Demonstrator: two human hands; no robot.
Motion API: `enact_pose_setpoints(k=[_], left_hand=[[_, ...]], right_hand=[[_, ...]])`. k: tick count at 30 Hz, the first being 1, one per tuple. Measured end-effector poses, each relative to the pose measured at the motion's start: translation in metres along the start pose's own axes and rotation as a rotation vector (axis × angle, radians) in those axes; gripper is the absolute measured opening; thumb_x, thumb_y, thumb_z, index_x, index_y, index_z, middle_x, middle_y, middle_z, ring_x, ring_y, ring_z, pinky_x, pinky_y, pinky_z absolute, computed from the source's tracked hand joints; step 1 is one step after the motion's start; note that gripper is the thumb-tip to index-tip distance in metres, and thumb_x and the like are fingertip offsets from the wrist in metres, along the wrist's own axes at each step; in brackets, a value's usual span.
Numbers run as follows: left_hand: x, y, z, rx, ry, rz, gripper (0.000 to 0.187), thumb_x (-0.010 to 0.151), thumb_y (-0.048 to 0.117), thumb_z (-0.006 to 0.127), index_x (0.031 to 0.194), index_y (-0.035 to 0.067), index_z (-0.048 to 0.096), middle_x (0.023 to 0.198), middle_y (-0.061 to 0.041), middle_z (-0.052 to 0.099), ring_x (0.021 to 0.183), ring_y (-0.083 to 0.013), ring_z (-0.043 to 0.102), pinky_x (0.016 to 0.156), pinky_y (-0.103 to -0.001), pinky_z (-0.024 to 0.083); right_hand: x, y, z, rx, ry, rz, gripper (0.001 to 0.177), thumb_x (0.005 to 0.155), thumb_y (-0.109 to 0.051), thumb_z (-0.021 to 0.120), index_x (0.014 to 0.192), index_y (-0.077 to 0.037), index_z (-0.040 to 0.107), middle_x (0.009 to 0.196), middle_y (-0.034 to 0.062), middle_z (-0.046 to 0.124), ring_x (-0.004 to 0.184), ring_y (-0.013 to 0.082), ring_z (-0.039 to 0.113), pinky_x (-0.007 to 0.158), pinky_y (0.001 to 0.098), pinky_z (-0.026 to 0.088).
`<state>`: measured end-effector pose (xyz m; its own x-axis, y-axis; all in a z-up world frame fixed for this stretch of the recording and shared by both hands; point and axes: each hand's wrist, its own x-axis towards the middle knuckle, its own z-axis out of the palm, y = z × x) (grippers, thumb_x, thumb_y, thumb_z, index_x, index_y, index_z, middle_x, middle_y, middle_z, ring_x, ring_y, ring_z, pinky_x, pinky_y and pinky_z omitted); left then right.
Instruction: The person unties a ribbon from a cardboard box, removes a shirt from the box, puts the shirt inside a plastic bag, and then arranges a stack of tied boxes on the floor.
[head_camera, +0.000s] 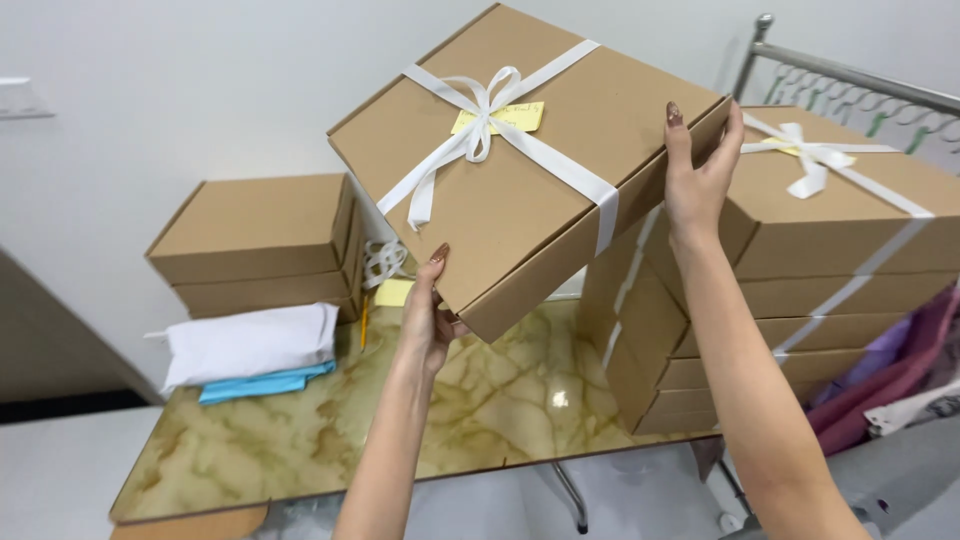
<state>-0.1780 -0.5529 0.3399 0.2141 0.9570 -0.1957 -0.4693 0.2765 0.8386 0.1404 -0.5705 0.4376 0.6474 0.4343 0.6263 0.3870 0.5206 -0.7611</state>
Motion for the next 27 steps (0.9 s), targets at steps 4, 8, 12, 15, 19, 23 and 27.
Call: enact_pose_setpoints(k=[4,8,12,15,19,23,27], left_hand=[[-0.022,-0.030,-0.036,-0.043,0.000,0.115,0.087,0.090,0.057,0.070,0.162,0.013,0.050,0.128,-0.023,0.060,0.108,-0.0461,0.072,0.086,-0.060,0.065],[0.008,-0.116,-0.074,0.029,0.143,0.104,0.117,0.085,0.063,0.083,0.163,0.002,0.021,0.150,-0.031,0.042,0.128,-0.0512,0.059,0.096,-0.062,0.060],[-0.013,-0.150,-0.075,0.181,0.186,0.003,0.154,0.085,0.074,0.083,0.167,-0.004,-0.022,0.176,-0.033,-0.009,0.165,-0.0489,0.005,0.131,-0.065,0.020],[-0.003,-0.181,-0.090,0.149,0.201,-0.081,0.141,0.088,0.068,0.086,0.167,0.003,-0.011,0.172,-0.033,0.007,0.156,-0.0497,0.036,0.122,-0.065,0.041],[-0.002,-0.189,-0.101,0.159,0.151,-0.218,0.143,0.084,0.072,0.088,0.165,0.001,-0.006,0.166,-0.037,0.019,0.135,-0.0483,0.061,0.116,-0.056,0.051],[0.032,-0.213,-0.166,0.372,0.010,-0.287,0.130,0.093,0.083,0.070,0.169,-0.001,0.008,0.162,-0.033,0.036,0.127,-0.0456,0.070,0.106,-0.057,0.057],[0.076,-0.185,-0.240,0.603,0.122,-0.306,0.120,0.102,0.081,0.054,0.175,0.003,0.000,0.180,-0.028,0.013,0.165,-0.0436,0.022,0.131,-0.060,0.027]], right_hand=[[-0.101,-0.008,0.034,0.083,-0.205,0.118,0.116,0.113,-0.065,0.081,0.177,-0.016,-0.003,0.180,0.0335,-0.006,0.165,0.0581,-0.001,0.129,0.0788,0.007],[-0.189,-0.021,0.043,0.125,-0.418,0.558,0.121,0.099,-0.062,0.072,0.175,-0.020,-0.012,0.177,0.0365,-0.011,0.162,0.0612,0.005,0.112,0.0908,0.011],[-0.233,0.038,0.041,0.077,-0.403,0.855,0.128,0.091,-0.046,0.084,0.176,-0.025,-0.010,0.170,0.0395,0.026,0.146,0.0564,0.050,0.080,0.0525,0.060],[-0.247,0.063,0.034,0.071,-0.420,0.983,0.135,0.085,-0.037,0.089,0.176,-0.027,-0.010,0.160,0.0438,0.038,0.131,0.0590,0.060,0.088,0.0634,0.057],[-0.253,0.162,0.028,0.055,-0.404,1.061,0.134,0.085,-0.044,0.090,0.177,-0.027,-0.006,0.149,0.0420,0.050,0.117,0.0555,0.068,0.084,0.0632,0.060],[-0.262,0.243,0.012,0.050,-0.352,1.164,0.129,0.086,-0.048,0.089,0.177,-0.027,-0.001,0.143,0.0367,0.055,0.111,0.0525,0.070,0.084,0.0683,0.060],[-0.261,0.235,0.005,-0.019,-0.327,1.158,0.125,0.089,-0.048,0.083,0.178,-0.019,0.001,0.141,0.0283,0.054,0.119,0.0402,0.064,0.096,0.0589,0.055]])
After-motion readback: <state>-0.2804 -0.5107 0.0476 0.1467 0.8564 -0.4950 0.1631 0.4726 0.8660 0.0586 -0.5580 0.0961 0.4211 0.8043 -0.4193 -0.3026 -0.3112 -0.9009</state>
